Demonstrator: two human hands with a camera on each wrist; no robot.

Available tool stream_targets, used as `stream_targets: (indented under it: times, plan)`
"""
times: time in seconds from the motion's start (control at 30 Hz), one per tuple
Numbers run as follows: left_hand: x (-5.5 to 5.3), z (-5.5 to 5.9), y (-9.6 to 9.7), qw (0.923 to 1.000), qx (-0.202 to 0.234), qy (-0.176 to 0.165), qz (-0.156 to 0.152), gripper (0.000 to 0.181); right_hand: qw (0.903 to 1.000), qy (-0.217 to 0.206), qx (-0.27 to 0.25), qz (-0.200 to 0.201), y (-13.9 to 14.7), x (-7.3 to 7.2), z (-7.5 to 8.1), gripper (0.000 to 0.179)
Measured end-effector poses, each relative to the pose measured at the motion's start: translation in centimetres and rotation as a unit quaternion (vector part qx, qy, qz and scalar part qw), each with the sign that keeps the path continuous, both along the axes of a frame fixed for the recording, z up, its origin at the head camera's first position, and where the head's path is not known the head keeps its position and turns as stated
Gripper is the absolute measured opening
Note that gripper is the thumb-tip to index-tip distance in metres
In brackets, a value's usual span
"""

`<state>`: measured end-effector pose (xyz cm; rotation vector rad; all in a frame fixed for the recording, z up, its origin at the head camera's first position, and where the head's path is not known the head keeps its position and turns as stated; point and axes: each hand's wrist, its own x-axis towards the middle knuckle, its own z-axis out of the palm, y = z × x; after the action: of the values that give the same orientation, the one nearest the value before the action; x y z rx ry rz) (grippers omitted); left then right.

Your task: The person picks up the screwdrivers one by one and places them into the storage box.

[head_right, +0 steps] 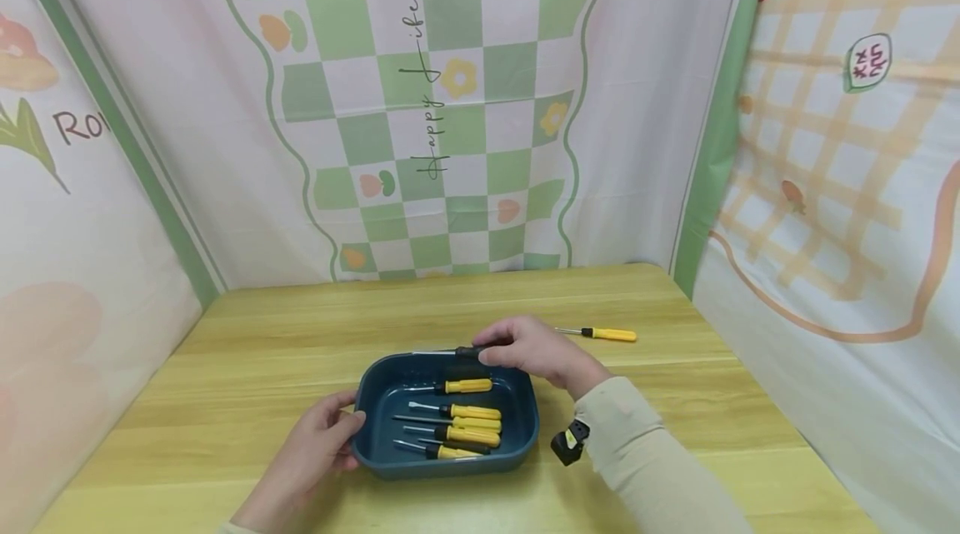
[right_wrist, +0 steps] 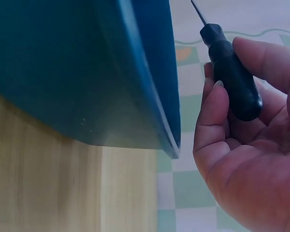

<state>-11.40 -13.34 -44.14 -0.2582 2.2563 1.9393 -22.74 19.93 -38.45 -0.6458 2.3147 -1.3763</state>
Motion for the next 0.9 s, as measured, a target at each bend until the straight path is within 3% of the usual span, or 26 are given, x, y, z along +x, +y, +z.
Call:
stream_targets:
  times: [0.27, 0.9]
  plan:
    - [-0.1, 0.0, 0.3, 1.0000, 0.002, -0.002, 0.006, 0.047, 0.9998, 0.012, 0.010, 0.009, -0.5, 0.0, -0.4, 0.036]
    - [-0.2, -0.2, 0.6, 0.9999, 0.005, 0.009, 0.012, 0.045, 0.9943, 0.056, 0.088, 0.021, -1.9, 0.5, -0.7, 0.031]
